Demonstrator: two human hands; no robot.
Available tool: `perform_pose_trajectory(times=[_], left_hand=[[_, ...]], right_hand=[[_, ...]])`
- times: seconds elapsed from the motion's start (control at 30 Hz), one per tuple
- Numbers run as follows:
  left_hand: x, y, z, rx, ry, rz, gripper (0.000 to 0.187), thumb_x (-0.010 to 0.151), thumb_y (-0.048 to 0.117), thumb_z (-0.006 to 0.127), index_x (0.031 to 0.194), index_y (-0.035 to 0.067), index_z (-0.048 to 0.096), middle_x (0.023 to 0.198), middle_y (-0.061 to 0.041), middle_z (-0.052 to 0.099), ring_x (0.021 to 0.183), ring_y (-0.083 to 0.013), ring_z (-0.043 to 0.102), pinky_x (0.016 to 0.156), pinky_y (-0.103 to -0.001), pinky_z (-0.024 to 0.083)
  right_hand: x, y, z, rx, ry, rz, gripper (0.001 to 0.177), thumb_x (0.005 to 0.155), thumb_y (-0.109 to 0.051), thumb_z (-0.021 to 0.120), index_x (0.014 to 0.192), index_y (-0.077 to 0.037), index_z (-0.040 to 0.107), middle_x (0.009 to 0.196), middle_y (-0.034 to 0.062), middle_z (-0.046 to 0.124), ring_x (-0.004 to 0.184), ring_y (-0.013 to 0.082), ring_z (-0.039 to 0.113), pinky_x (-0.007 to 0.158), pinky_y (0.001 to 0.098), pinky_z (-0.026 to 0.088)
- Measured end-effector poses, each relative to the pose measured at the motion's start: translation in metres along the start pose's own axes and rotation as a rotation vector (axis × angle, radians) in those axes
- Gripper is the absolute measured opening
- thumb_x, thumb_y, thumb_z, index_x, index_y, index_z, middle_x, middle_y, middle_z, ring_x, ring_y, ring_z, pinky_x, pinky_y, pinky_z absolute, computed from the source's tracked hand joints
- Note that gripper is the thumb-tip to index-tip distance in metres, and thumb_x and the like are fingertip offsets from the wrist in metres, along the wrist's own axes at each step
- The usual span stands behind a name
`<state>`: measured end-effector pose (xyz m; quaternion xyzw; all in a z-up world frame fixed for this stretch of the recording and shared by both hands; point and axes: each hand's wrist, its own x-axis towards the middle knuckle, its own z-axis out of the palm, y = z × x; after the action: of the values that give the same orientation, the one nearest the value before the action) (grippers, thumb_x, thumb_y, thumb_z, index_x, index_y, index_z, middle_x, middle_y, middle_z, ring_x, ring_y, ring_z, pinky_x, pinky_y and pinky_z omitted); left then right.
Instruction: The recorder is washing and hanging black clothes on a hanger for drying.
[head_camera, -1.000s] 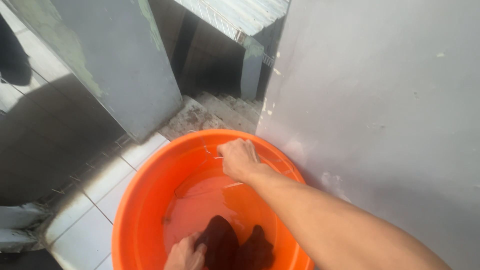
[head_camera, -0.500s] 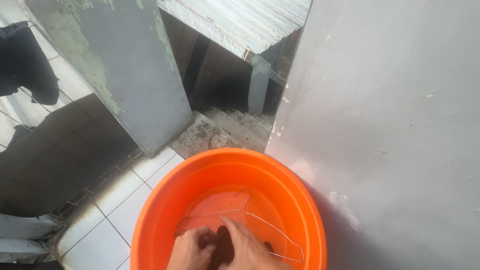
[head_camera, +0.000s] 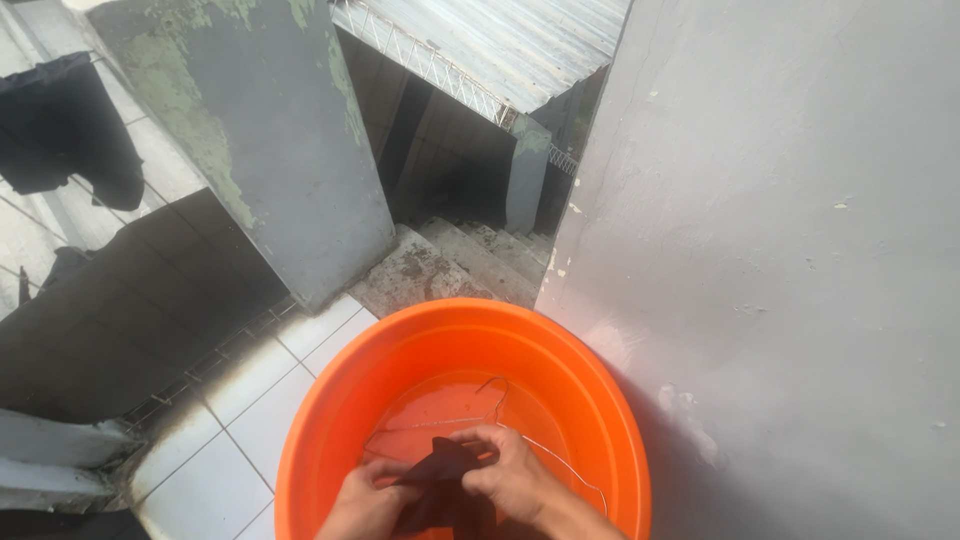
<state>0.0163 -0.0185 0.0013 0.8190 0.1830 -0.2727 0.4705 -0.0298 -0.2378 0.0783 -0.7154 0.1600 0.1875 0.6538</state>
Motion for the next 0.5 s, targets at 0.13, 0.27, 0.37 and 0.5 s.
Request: perform_pose_trajectory(times=[0.13,0.27,0.37,0.5], left_hand=[[-0.039,0.038,-0.023,-0.022,-0.035,0.116,0.046,0.073,0.0,0.067,0.116,0.01,0.08,0.11,-0.012,0.082,0.109,-0.0233,0.077,0.098,-0.035,0.059],[-0.071,0.086,-0.032,-0.077,0.232,-0.039,0.039,0.086,0.008,0.072,0.125,0.013,0.072,0.114,-0.007,0.078,0.105,-0.0212,0.074,0.098,-0.035,0.054],[-0.007,0.023,-0.011,-0.803,-0.03,-0.231,0.028,0.098,0.011,0.059,0.124,0.008,0.069,0.116,-0.012,0.074,0.105,-0.0222,0.069,0.09,-0.045,0.056],[0.025,-0.012,0.004,-0.836,-0.205,-0.205,0.033,0.101,0.023,0.06,0.128,0.01,0.074,0.116,-0.012,0.071,0.096,-0.0212,0.061,0.081,-0.039,0.042]], right_hand=[[-0.015,-0.011,-0.006,-0.276,-0.014,-0.126,0.044,0.076,0.0,0.06,0.118,-0.005,0.073,0.102,0.0054,0.076,0.096,0.0185,0.072,0.089,0.0323,0.058],[-0.015,-0.009,-0.002,-0.275,0.029,-0.131,0.028,0.085,-0.008,0.064,0.111,-0.003,0.074,0.097,0.0084,0.077,0.096,0.0214,0.074,0.088,0.0341,0.056],[-0.007,-0.006,-0.005,0.01,-0.003,0.109,0.032,0.087,-0.007,0.057,0.113,0.002,0.075,0.104,0.0181,0.076,0.1,0.0296,0.071,0.091,0.0415,0.057],[0.052,0.098,-0.026,-0.063,0.154,0.048,0.045,0.094,-0.014,0.058,0.137,-0.003,0.058,0.138,0.0108,0.061,0.132,0.0202,0.054,0.113,0.0348,0.04]])
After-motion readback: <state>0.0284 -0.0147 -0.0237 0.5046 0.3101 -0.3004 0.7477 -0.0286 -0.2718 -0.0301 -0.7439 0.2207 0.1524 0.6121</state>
